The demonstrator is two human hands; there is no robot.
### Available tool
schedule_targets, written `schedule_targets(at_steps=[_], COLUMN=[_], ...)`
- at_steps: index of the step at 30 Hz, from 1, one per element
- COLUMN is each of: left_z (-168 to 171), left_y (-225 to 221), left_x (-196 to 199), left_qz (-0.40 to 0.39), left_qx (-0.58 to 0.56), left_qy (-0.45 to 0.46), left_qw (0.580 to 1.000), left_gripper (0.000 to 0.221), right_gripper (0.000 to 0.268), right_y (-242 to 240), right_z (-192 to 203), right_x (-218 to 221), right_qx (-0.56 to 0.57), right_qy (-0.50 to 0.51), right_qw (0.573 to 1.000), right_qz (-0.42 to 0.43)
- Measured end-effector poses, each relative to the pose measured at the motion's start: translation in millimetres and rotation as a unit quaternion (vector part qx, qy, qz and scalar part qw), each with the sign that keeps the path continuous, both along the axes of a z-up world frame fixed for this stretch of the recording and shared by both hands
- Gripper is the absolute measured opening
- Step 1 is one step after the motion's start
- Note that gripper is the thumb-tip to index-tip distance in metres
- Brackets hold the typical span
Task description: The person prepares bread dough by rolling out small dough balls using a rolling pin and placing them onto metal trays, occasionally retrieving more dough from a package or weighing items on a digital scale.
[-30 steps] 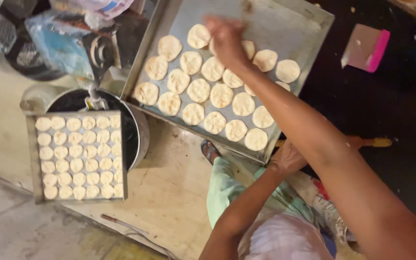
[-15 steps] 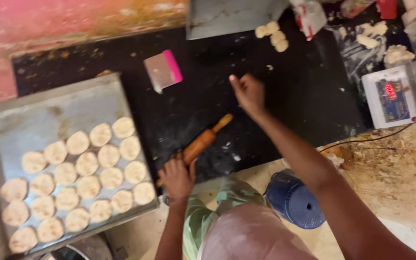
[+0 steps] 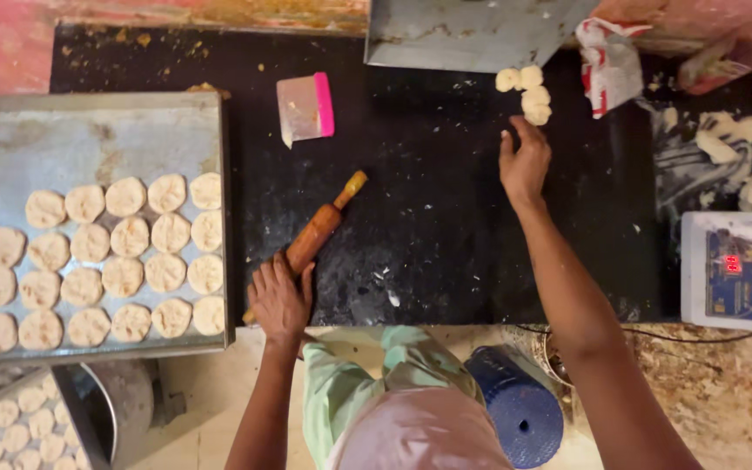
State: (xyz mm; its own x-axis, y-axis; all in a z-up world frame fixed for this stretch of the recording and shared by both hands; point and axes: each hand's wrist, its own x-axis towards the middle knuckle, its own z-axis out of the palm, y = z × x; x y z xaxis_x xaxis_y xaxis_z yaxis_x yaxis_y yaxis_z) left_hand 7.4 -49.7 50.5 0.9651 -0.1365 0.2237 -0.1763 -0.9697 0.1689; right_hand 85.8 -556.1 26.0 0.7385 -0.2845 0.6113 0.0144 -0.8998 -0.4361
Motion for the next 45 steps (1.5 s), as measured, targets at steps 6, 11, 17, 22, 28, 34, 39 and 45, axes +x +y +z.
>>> schedule_targets(at_steps=[6, 11, 17, 22, 28, 34, 39, 45], left_z=[3.2, 6.9, 3.7, -6.4, -12.6, -6.1, -12.0, -13.4], left_y=[-1.6, 5.9, 23.8, 27.6, 33.6, 28.2, 28.2, 24.7], left_x=[-5.2, 6.0, 6.3, 15.7, 12.0, 19.5, 12.3, 3.3], left_qz=[0.002, 0.009, -0.022, -0.067, -0.075, -0.075, -0.062, -0.046], left_qx=[-0.034, -0.086, -0.112, -0.105, -0.113, -0.131, -0.109, -0.082], left_qy=[0.013, 0.063, 0.081, 0.095, 0.109, 0.095, 0.087, 0.081], left_qw=[0.999, 0.994, 0.99, 0.988, 0.985, 0.984, 0.988, 0.992], left_gripper=[0.062, 0.062, 0.063, 0.064, 0.062, 0.061, 0.061, 0.061], right_gripper=[0.019, 0.013, 0.025, 0.038, 0.027, 0.047, 0.051, 0.053], right_y=[-47.3, 20.7, 226.9, 273.5, 259.9, 294.9, 310.0, 226.2], right_z=[20.8, 50.0, 54.3, 61.0, 58.6, 64.2, 56.0, 92.6], right_x=[30.7, 6.7, -108.4, -111.2, -80.2, -123.4, -115.9, -77.7], right_qx=[-0.086, -0.018, -0.048, 0.007, -0.016, -0.031, -0.046, 0.021], right_qy=[0.096, 0.044, 0.076, 0.11, 0.149, 0.087, 0.255, 0.08], right_qw=[0.991, 0.997, 0.961, 0.985, 0.981, 0.981, 0.926, 0.992], right_qz=[-0.028, 0.057, 0.262, 0.134, 0.126, 0.173, 0.275, 0.093])
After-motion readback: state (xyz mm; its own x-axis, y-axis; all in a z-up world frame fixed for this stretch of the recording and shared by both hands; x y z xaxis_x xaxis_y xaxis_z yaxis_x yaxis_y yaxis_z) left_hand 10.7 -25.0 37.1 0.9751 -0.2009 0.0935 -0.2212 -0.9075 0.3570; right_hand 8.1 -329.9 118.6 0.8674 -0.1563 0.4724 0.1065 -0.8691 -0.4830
